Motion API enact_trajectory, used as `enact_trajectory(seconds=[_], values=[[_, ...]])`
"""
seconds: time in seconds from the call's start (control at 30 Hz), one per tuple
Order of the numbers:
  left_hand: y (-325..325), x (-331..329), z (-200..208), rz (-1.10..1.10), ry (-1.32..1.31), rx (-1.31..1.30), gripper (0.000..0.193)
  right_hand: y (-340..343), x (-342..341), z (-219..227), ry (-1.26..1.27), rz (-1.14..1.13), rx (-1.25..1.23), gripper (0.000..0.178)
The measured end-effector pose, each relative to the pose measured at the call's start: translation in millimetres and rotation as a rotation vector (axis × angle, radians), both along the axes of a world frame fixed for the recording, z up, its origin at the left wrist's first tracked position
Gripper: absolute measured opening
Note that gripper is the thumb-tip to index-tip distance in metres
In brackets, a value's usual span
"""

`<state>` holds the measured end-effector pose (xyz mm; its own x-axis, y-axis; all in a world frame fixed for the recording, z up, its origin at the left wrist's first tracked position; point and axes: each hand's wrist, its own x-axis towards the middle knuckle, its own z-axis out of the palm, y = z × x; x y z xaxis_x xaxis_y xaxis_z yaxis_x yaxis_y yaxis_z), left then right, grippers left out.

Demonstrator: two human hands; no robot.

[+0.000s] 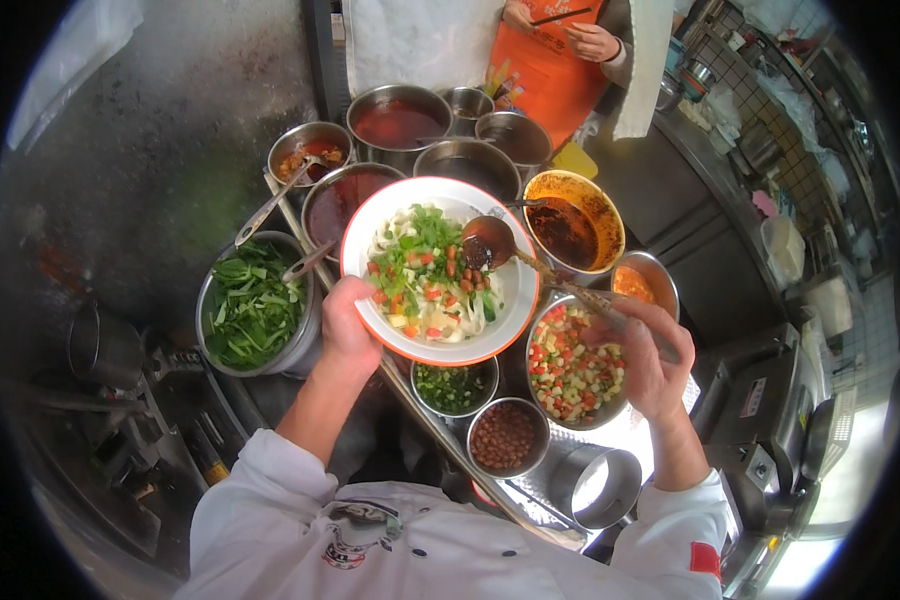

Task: The person assembles multiple noodle bowls by adding chopped vegetables, herbs, and sauces from various metal containers using a ladle. The person then briefly blanches noodles and bok choy in boiling water before returning to the assembly station to finish the bowls.

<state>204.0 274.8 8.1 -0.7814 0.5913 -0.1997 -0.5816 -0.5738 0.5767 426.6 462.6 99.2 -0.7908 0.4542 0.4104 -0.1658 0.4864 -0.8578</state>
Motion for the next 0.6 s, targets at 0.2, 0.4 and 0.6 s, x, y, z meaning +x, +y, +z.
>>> enact_trajectory(seconds=[0.2, 0.4, 0.6], values=[[-1, -2, -2, 0.009, 0.025, -0.014, 0.049, 1, -12, -2, 0.021, -0.134, -0.345, 0.027], [-3, -4, -12, 0.004, -0.009, -0.003, 0.050, 11, -15, 2, 0.050, -0.237, -0.537, 0.028], [6, -8, -23, -0.060, -0.026, 0.049, 0.063, 23, -15, 6, 0.146, -0.275, -0.747, 0.029]])
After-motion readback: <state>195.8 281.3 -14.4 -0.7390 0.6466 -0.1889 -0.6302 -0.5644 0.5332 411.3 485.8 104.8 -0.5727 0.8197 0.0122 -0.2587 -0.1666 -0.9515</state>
